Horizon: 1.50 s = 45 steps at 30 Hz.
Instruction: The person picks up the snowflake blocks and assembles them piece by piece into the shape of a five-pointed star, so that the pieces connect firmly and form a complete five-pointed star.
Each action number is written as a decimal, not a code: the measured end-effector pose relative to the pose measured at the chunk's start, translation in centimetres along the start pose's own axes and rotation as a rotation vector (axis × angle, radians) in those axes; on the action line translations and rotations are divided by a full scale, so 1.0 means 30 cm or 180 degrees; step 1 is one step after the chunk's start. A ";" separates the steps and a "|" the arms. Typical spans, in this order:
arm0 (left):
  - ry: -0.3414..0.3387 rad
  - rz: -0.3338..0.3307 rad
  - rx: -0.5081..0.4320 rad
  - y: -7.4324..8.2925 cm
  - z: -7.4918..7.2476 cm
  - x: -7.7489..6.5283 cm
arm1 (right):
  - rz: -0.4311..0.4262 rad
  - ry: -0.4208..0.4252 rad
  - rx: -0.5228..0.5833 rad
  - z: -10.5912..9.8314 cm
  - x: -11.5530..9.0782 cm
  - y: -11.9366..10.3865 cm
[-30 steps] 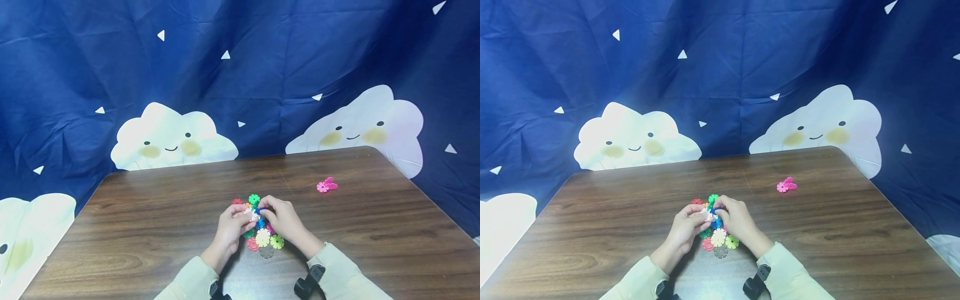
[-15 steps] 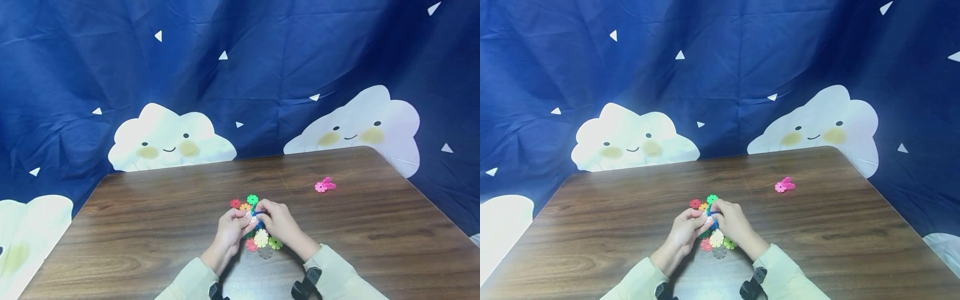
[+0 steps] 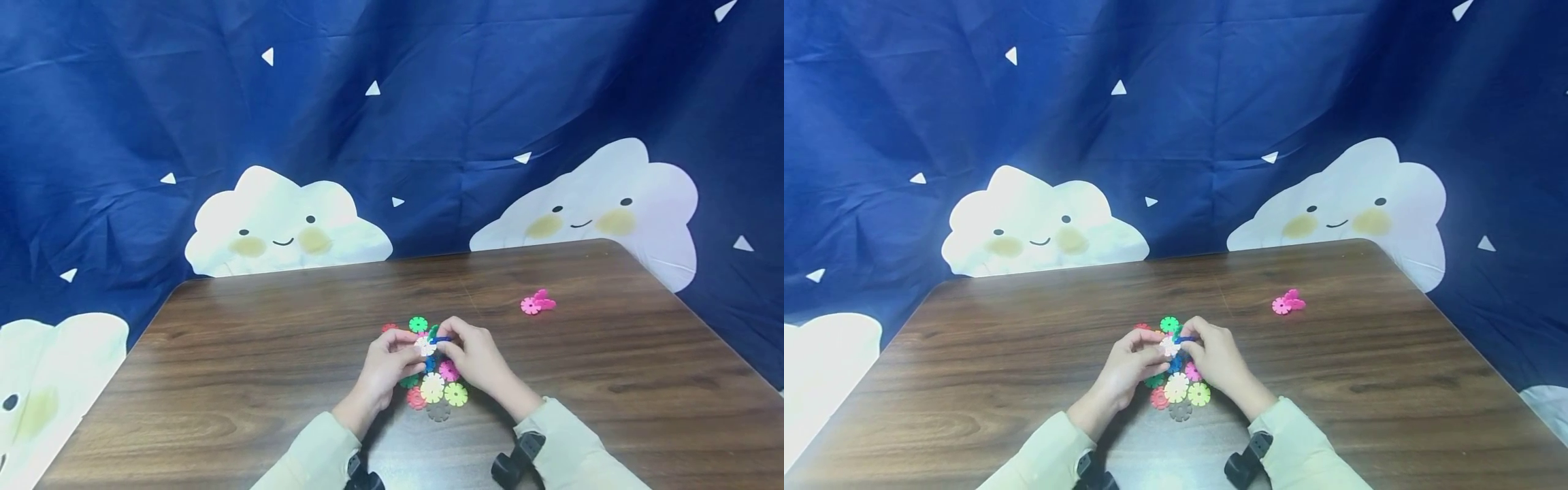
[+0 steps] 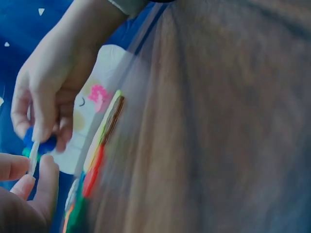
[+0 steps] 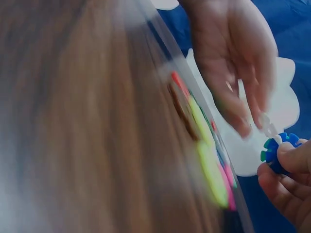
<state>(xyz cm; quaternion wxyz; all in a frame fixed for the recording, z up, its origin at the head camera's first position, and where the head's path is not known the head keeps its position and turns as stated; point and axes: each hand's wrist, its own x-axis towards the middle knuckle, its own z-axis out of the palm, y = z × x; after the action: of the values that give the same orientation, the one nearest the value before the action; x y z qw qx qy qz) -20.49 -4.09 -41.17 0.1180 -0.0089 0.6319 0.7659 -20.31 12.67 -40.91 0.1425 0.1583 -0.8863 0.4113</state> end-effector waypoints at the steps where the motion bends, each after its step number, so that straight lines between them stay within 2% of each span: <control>1: 0.0010 0.0048 0.0079 0.002 -0.005 0.003 | 0.0043 0.0029 -0.0002 -0.010 0.000 0.009; 3: 0.0060 0.0197 0.0284 0.008 -0.020 0.008 | 0.0097 0.0109 -0.0026 -0.036 0.001 0.029; 8: 0.0249 0.0491 0.1091 0.019 -0.073 0.021 | 0.0168 0.0335 -0.0224 -0.112 -0.003 0.096; 14: 0.0152 0.0452 0.1846 0.027 -0.120 0.023 | 0.0269 0.0524 -0.0590 -0.210 -0.018 0.183; 18: 0.0068 0.0430 0.2229 0.025 -0.133 0.023 | 0.0439 0.0527 -0.0747 -0.274 -0.032 0.231; 25: 0.0009 0.0589 0.2869 0.008 -0.135 0.030 | 0.0751 0.0483 -0.0875 -0.367 -0.051 0.306; 29: -0.0037 0.0665 0.3086 0.009 -0.135 0.032 | 0.0855 0.0515 -0.0976 -0.402 -0.057 0.339; 34: -0.0065 0.0690 0.3141 0.017 -0.128 0.029 | 0.0898 0.0465 -0.1038 -0.417 -0.057 0.370; 45: -0.0057 0.0770 0.3286 0.014 -0.121 0.032 | 0.0993 0.0395 -0.1021 -0.416 -0.052 0.366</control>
<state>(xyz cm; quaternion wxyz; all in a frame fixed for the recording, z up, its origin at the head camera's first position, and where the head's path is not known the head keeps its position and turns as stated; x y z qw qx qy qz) -22.01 -7.52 -41.64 0.0233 0.1299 0.9223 0.3633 -21.72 29.30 -41.25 0.1547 -0.0309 -0.9436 0.2911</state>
